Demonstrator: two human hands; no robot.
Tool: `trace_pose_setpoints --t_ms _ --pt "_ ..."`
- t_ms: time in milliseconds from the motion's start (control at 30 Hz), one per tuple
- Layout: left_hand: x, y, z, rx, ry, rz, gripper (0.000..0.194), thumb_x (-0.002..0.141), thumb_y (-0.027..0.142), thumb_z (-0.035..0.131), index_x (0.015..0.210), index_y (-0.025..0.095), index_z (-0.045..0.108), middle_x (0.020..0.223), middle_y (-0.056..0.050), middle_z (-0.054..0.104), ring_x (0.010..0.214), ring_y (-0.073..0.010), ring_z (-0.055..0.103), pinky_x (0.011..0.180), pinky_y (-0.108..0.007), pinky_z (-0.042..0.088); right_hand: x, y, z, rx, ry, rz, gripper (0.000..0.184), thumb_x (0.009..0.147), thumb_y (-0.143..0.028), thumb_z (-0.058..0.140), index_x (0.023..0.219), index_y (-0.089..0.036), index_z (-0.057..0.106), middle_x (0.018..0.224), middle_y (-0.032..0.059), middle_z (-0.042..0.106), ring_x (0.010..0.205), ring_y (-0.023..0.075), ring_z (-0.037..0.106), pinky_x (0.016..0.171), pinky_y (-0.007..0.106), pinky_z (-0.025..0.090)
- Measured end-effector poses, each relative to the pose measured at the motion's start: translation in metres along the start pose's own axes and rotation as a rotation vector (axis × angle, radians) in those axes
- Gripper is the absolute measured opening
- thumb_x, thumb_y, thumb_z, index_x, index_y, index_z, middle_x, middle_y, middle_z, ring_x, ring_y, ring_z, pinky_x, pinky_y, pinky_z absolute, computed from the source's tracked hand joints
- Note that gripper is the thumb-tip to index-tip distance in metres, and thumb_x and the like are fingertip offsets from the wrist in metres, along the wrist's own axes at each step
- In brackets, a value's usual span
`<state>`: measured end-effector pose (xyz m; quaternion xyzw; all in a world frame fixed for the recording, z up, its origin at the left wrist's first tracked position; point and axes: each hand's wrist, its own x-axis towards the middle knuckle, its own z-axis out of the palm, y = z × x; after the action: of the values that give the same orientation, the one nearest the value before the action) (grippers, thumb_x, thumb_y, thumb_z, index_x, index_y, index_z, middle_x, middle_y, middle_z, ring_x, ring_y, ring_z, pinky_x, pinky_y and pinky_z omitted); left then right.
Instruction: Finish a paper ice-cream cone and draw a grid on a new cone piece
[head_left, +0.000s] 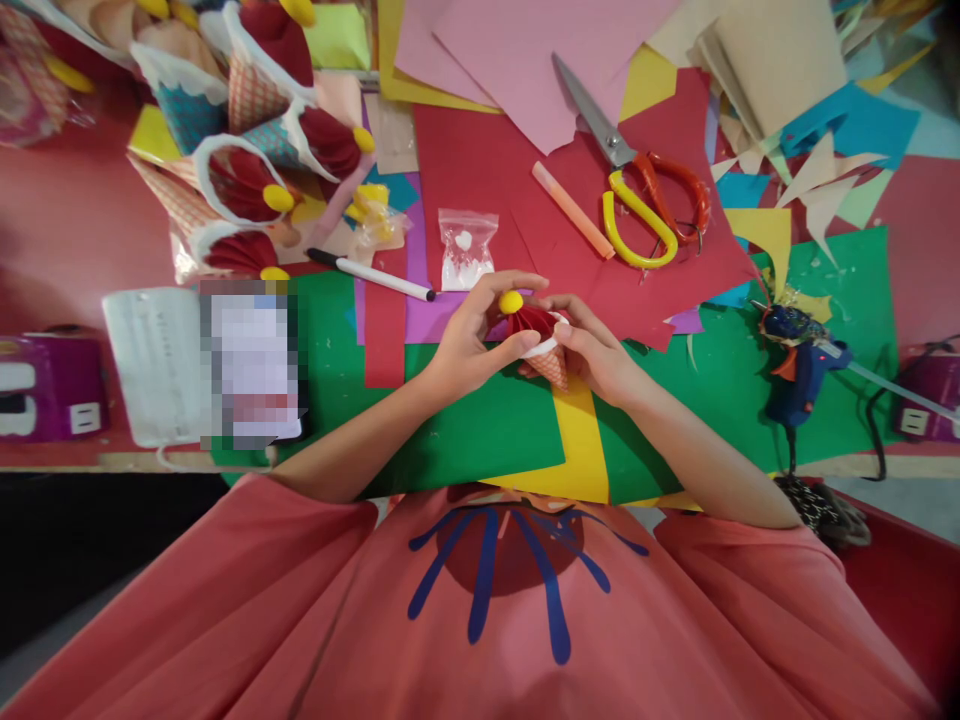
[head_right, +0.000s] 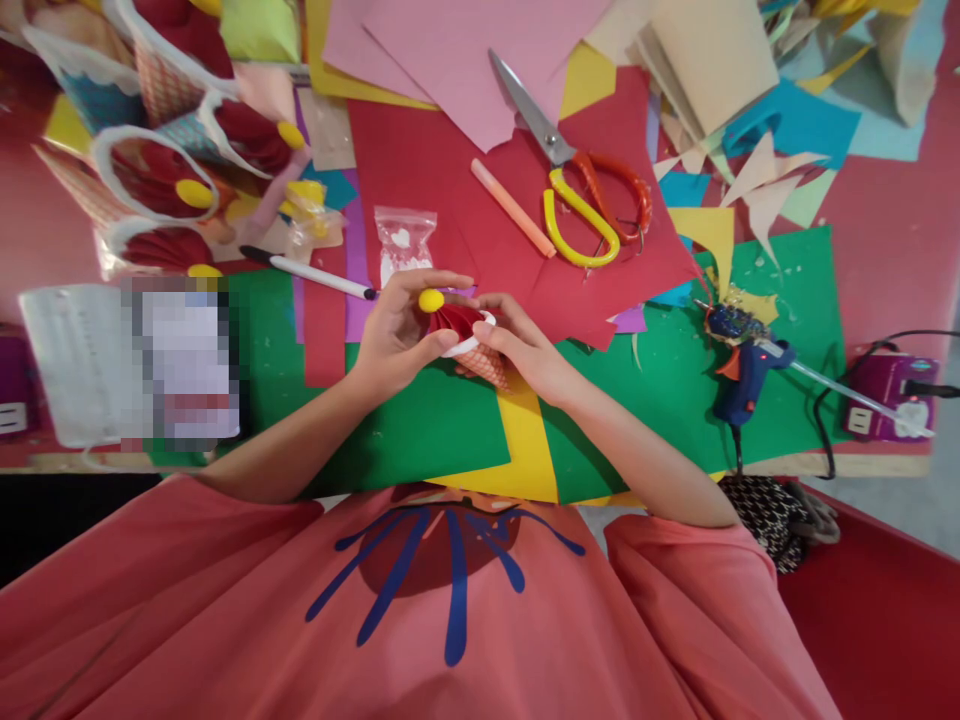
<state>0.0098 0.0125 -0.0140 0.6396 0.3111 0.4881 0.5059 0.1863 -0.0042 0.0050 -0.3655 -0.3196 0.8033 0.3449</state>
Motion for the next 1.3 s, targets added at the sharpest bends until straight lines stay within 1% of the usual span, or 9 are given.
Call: trace_pose_setpoints --t_ms 133,267,400,533,667,733,900,1100,1300 --pt "0.0 0.002 0.001 -0.028 -0.028 -0.011 0.037 0.089 0.042 0.066 0.122 0.027 0.057 0.121 -0.005 0.064 0.11 -0.0184 0.066 0.093 -0.03 0.056 -0.001 -0.003 0.002 -0.022 0.023 -0.023 0.043 0.08 -0.049 0.069 0.106 -0.025 0.044 0.099 -0.0016 0.064 0.076 0.0111 0.067 0.072 0.03 0.06" --pt "0.002 0.002 0.0 -0.07 0.014 -0.039 0.043 0.085 0.043 0.071 0.122 0.025 0.056 0.118 -0.005 0.066 0.11 -0.017 0.066 0.093 -0.028 0.055 -0.004 -0.008 0.002 -0.101 0.012 -0.014 0.049 0.079 -0.053 0.071 0.109 -0.026 0.042 0.092 -0.0023 0.064 0.065 0.0103 0.065 0.054 0.023 0.056" --pt "0.005 0.004 -0.004 -0.055 -0.003 -0.102 0.032 0.084 0.04 0.073 0.107 0.021 0.061 0.104 -0.004 0.069 0.098 -0.0147 0.068 0.085 -0.026 0.056 -0.006 -0.013 0.0 -0.187 0.052 -0.066 0.053 0.078 -0.057 0.07 0.113 -0.028 0.044 0.099 -0.0007 0.062 0.06 0.0093 0.064 0.044 0.019 0.051" --pt "0.006 0.006 -0.005 -0.118 0.012 -0.073 0.032 0.083 0.039 0.074 0.106 0.022 0.061 0.106 -0.004 0.069 0.103 -0.0168 0.067 0.089 -0.029 0.056 -0.005 -0.017 -0.005 -0.165 0.007 -0.019 0.054 0.08 -0.062 0.065 0.114 -0.025 0.045 0.086 -0.0014 0.064 0.056 0.0117 0.064 0.041 0.021 0.05" --pt "0.005 0.006 -0.004 -0.158 -0.009 -0.041 0.03 0.085 0.035 0.072 0.11 0.024 0.061 0.112 -0.005 0.068 0.109 -0.0175 0.066 0.094 -0.03 0.054 -0.004 -0.02 -0.006 -0.222 -0.048 0.019 0.051 0.081 -0.062 0.063 0.108 -0.023 0.046 0.069 -0.0046 0.061 0.044 0.0088 0.056 0.032 0.016 0.032" --pt "0.004 0.005 -0.004 -0.149 -0.014 -0.026 0.033 0.085 0.037 0.073 0.113 0.024 0.061 0.114 -0.006 0.067 0.112 -0.0183 0.065 0.096 -0.031 0.053 -0.005 -0.021 -0.004 -0.275 -0.028 -0.011 0.048 0.082 -0.06 0.064 0.107 -0.023 0.047 0.072 -0.0047 0.061 0.045 0.0063 0.052 0.033 0.016 0.029" --pt "0.005 -0.001 -0.003 -0.033 0.042 0.007 0.043 0.076 0.045 0.079 0.111 0.024 0.065 0.111 -0.005 0.069 0.109 -0.0198 0.065 0.094 -0.034 0.053 -0.008 -0.02 -0.001 -0.439 0.042 -0.054 0.048 0.083 -0.058 0.065 0.11 -0.023 0.046 0.081 -0.0026 0.062 0.054 0.0063 0.048 0.044 0.019 0.036" --pt "0.007 0.0 -0.003 0.033 0.0 0.023 0.032 0.08 0.043 0.076 0.105 0.025 0.067 0.106 -0.004 0.069 0.105 -0.0193 0.065 0.094 -0.036 0.052 -0.008 -0.015 -0.004 -0.536 0.061 -0.112 0.048 0.083 -0.056 0.065 0.112 -0.022 0.047 0.093 0.003 0.067 0.077 0.0141 0.061 0.058 0.024 0.046" --pt "0.007 0.004 -0.004 0.037 -0.018 0.008 0.03 0.083 0.045 0.072 0.105 0.026 0.067 0.105 -0.004 0.068 0.103 -0.0188 0.065 0.092 -0.035 0.052 -0.01 -0.017 -0.001 -0.619 0.083 -0.125 0.048 0.084 -0.054 0.065 0.115 -0.021 0.046 0.106 0.0069 0.071 0.09 0.0183 0.067 0.076 0.033 0.054"
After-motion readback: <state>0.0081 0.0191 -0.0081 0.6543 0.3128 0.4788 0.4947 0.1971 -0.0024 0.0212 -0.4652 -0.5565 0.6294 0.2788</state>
